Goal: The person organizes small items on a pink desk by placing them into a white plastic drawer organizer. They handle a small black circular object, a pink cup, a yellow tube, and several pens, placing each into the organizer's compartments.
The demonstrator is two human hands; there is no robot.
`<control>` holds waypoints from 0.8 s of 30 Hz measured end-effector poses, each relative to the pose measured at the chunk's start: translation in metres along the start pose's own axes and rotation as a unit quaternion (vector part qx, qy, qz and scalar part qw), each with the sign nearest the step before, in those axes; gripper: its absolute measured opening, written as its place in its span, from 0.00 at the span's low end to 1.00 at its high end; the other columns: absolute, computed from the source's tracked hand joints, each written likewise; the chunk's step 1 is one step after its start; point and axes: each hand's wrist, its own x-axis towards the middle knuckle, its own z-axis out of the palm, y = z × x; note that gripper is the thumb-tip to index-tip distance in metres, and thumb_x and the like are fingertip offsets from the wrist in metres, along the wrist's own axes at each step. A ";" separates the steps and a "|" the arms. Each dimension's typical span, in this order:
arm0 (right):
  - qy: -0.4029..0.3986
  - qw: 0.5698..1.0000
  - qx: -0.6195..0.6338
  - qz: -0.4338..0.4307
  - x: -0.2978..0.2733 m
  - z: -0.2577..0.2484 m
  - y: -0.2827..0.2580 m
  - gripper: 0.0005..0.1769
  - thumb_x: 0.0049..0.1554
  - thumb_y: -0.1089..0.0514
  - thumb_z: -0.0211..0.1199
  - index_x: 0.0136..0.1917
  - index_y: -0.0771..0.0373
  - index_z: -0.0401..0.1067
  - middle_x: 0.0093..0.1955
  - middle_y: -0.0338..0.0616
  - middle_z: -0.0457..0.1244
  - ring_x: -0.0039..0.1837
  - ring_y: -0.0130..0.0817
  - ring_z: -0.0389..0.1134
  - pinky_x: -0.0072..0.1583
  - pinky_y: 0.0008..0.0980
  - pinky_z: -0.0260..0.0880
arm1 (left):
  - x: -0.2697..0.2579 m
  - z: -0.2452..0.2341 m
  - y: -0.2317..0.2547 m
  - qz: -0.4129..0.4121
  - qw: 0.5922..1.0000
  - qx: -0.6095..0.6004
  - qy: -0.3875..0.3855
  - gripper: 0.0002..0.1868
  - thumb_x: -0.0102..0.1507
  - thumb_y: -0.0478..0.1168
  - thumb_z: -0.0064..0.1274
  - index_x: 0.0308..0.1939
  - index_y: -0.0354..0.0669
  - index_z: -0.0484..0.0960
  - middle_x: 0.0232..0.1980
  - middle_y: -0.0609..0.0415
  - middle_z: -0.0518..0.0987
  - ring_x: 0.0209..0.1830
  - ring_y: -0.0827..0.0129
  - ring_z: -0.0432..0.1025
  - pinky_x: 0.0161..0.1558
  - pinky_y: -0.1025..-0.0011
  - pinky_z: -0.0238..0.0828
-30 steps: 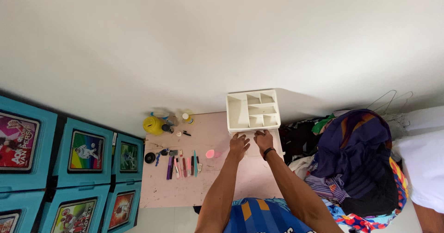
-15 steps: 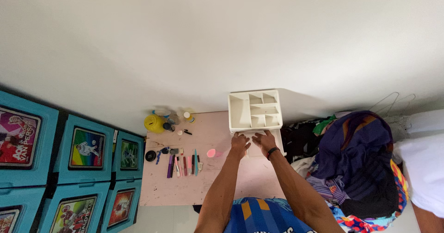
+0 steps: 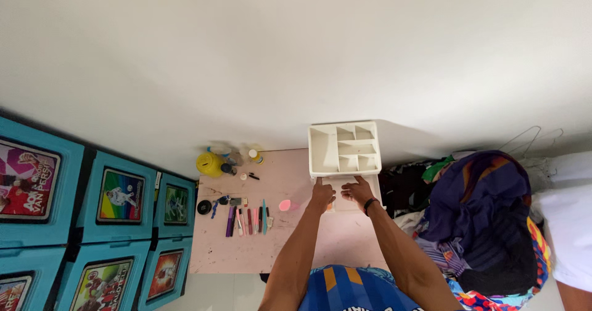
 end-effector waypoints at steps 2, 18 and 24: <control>0.019 1.000 -0.004 -0.017 0.000 -0.001 0.001 0.31 0.61 0.64 0.57 0.76 0.62 0.56 0.55 0.59 0.67 0.50 0.44 0.71 0.54 0.43 0.77 | -0.001 0.000 -0.002 0.015 1.000 -0.004 -0.013 0.35 0.67 0.27 0.46 0.73 0.59 0.56 0.46 0.53 0.76 0.43 0.67 0.74 0.41 0.66 0.75; 0.126 0.954 -0.273 -0.018 -0.033 0.005 -0.018 0.25 0.58 0.41 0.66 0.53 0.66 0.81 0.45 0.52 0.72 0.38 0.40 0.75 0.43 0.34 0.80 | -0.003 0.003 -0.004 0.066 0.993 0.098 0.009 0.36 0.61 0.26 0.48 0.73 0.53 0.65 0.42 0.50 0.77 0.38 0.66 0.72 0.39 0.68 0.71; 0.079 0.896 -0.433 -0.063 -0.007 0.002 -0.001 0.20 0.55 0.43 0.67 0.42 0.63 0.83 0.40 0.52 0.73 0.40 0.41 0.74 0.45 0.38 0.75 | -0.005 0.005 -0.007 0.110 0.967 0.229 0.026 0.33 0.60 0.30 0.46 0.72 0.37 0.67 0.51 0.42 0.81 0.47 0.60 0.76 0.48 0.65 0.74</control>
